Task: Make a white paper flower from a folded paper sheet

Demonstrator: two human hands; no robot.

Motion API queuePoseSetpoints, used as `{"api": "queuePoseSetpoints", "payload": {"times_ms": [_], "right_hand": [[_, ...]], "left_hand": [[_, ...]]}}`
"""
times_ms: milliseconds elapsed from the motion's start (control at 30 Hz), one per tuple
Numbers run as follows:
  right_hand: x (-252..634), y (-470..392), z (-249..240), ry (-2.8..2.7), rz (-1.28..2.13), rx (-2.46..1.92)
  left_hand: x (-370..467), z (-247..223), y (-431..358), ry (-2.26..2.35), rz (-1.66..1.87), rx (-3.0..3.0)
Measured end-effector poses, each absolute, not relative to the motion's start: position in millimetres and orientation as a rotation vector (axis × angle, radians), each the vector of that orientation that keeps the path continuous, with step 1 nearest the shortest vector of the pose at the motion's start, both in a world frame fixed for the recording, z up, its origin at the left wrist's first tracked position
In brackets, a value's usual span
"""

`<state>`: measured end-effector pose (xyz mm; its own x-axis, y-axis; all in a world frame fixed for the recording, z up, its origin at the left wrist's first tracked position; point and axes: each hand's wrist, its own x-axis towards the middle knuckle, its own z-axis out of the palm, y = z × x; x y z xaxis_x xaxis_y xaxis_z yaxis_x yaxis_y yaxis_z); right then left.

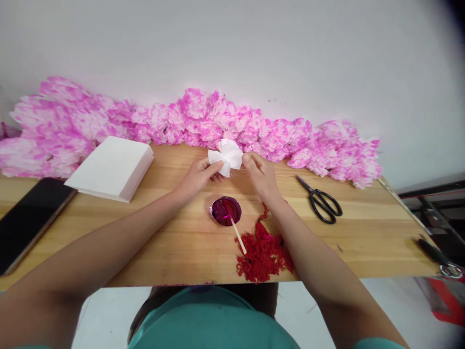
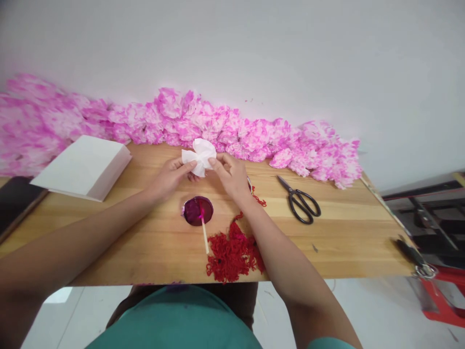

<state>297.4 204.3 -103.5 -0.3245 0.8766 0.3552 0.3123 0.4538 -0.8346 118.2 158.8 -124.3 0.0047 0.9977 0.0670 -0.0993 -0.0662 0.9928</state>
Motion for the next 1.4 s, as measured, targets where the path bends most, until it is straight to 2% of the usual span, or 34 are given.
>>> {"api": "queuePoseSetpoints", "payload": {"times_ms": [167, 233, 367, 667, 900, 1167, 1400], "right_hand": [[293, 198, -106, -2.091, 0.44, -0.989], [292, 198, -107, -2.099, 0.385, -0.988], [294, 199, -107, -2.023, 0.451, -1.039], [296, 211, -110, -1.622, 0.983, -1.033], [302, 209, -106, -1.74, 0.911, -0.977], [301, 205, -102, -2.089, 0.488, -0.873], [298, 205, -106, -2.125, 0.425, -0.865]], "left_hand": [[119, -120, 158, 1.121, 1.227, 1.259], [120, -118, 157, 1.171, 1.187, 1.298], [120, -119, 157, 1.191, 1.175, 1.284], [115, -119, 157, 1.044, 1.268, 1.06], [114, -118, 159, 0.99, 1.321, 0.946], [113, -120, 160, 0.937, 1.347, 0.916], [115, -116, 158, 0.977, 1.338, 0.951]]}}
